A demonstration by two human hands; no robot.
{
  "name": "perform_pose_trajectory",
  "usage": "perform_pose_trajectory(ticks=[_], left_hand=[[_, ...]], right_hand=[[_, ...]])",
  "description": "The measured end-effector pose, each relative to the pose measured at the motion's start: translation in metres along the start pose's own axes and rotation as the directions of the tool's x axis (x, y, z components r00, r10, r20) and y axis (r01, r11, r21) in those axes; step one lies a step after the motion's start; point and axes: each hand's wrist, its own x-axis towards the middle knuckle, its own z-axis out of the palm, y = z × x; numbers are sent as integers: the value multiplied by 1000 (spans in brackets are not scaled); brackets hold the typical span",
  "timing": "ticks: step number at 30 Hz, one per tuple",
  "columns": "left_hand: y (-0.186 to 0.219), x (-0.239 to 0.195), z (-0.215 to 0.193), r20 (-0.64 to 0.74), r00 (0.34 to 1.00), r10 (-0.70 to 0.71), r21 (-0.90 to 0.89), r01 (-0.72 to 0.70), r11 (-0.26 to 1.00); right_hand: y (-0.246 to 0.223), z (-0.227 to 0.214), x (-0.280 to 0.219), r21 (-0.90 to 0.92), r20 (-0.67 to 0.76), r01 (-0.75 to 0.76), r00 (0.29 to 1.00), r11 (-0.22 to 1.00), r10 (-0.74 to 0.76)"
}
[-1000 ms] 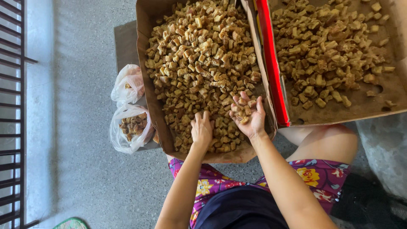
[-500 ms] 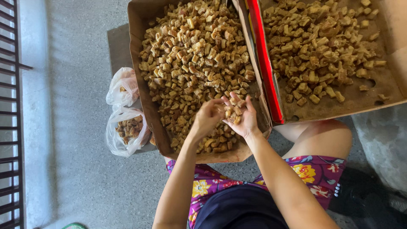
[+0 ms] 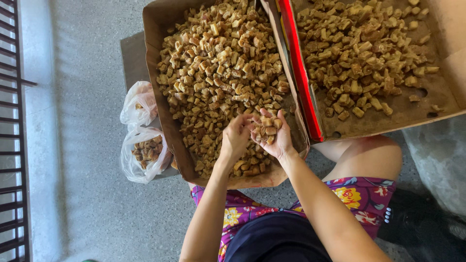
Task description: The person sits on the floor and sorts small, brown, cubed food items from a large cardboard box into a smaller box. They use both hands to scoop and transfer the items, occasionally picking up individual pieces to inspect them before placing them into the smaller container.
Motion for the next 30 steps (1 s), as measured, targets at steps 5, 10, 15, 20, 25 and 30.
perform_pose_trajectory(ticks=[5,10,15,20,25,30], left_hand=[[-22,-24,11,-38,997,65,103,-61,993],[-73,-52,11,-56,997,45,312,-25,950],[-94,-79,19,48,999,9,451,-29,892],[-86,-64,44,122,992,33,622,-102,776],[-79,-31,82,238,967,89,690,-233,686],[-61,-3,101,264,964,32,824,-242,512]], right_hand=[[-2,12,-4,3,82,1,997,1000,-1],[-4,30,-9,-9,-14,-9,1000,1000,8],[-9,48,-11,134,210,-80,976,988,51],[-88,91,-10,77,145,86,985,993,-97],[-240,71,8,-237,127,447,895,863,-429],[-309,63,-2,-470,-409,477,628,743,-662]])
